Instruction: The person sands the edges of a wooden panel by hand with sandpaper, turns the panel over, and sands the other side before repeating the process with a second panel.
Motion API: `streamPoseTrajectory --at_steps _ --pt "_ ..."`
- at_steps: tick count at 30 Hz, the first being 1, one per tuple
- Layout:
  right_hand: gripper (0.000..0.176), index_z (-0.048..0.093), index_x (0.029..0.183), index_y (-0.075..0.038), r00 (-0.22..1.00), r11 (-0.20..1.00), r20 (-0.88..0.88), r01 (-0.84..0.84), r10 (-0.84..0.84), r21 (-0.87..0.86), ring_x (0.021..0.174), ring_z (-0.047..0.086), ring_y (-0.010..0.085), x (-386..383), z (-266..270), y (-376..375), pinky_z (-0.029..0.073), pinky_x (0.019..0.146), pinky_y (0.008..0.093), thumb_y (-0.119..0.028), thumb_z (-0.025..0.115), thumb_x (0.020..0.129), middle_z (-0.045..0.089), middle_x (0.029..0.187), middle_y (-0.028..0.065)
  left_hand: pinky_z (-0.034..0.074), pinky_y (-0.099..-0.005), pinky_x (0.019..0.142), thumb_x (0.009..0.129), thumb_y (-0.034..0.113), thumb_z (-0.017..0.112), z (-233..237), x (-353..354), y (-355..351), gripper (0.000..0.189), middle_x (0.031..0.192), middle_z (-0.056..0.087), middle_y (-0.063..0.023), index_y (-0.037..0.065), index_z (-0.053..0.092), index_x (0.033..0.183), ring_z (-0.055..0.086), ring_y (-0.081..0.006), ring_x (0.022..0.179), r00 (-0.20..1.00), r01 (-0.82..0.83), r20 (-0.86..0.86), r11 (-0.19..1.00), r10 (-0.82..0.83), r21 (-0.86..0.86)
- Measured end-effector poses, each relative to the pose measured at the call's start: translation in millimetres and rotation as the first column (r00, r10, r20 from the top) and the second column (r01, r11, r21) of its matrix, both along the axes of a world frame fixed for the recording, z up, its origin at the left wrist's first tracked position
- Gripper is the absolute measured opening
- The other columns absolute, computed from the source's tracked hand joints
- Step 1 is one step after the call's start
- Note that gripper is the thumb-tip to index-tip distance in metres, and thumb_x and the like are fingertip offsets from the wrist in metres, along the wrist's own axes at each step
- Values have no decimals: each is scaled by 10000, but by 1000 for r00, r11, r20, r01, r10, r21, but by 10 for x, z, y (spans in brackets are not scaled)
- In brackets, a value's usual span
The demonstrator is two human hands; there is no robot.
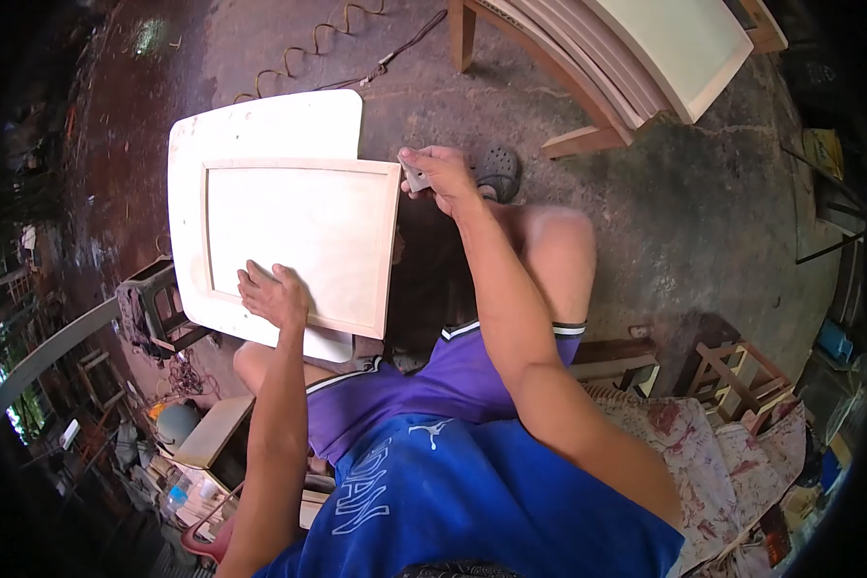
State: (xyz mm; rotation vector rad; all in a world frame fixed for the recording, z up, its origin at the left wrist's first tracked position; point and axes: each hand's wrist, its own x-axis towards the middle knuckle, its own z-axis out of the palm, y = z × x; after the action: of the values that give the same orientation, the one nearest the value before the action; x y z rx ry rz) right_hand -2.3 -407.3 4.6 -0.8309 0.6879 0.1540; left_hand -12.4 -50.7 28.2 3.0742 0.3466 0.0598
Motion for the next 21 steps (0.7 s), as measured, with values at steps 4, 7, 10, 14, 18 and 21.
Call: streamPoseTrajectory --at_steps 4,7,10,14,18,21 --pt "321 680 898 6 999 998 -25 -23 25 53 567 619 172 39 -167 9 464 448 325 -271 842 898 674 775 88 155 -582 1251 1029 417 482 13 8 14 689 1643 294 -259 44 343 1592 232 -435 1524 1000 -4 -23 1000 4 -1" --pt "319 673 877 -57 999 1000 -47 -17 17 2 525 505 142 46 -121 -26 425 445 303 -310 867 878 597 735 16 174 -570 1246 1031 396 492 4 -20 -3 674 1635 308 -252 42 354 1588 253 -428 1516 1000 0 -10 1000 0 14" --pt "316 663 856 -73 997 987 -34 -67 73 146 519 475 129 16 -104 -33 404 440 306 -309 872 872 587 735 8 178 -571 1244 1031 399 488 4 -17 19 670 1633 313 -254 38 366 1582 262 -433 1511 1000 4 5 1000 -4 21" --pt "307 672 821 -65 995 993 -92 -14 25 120 503 489 127 2 -72 -20 404 421 305 -292 875 859 600 728 24 168 -586 1242 1026 421 476 -39 -2 46 682 1637 306 -263 35 368 1579 255 -449 1510 1000 18 8 1000 -18 18" --pt "319 659 808 -72 988 999 -152 -14 21 47 490 475 123 -4 -215 18 415 429 302 -297 881 855 577 688 11 171 -591 1240 1020 411 491 10 -7 -23 679 1631 311 -265 33 375 1571 260 -454 1505 1000 18 21 999 -17 -34" --pt "327 653 859 -77 986 982 -167 -38 7 -182 521 537 137 -29 -268 6 453 457 314 -317 875 862 620 712 27 172 -604 1236 1011 394 511 -3 -4 -2 671 1622 318 -266 30 385 1560 259 -466 1501 999 15 43 1000 -15 1"
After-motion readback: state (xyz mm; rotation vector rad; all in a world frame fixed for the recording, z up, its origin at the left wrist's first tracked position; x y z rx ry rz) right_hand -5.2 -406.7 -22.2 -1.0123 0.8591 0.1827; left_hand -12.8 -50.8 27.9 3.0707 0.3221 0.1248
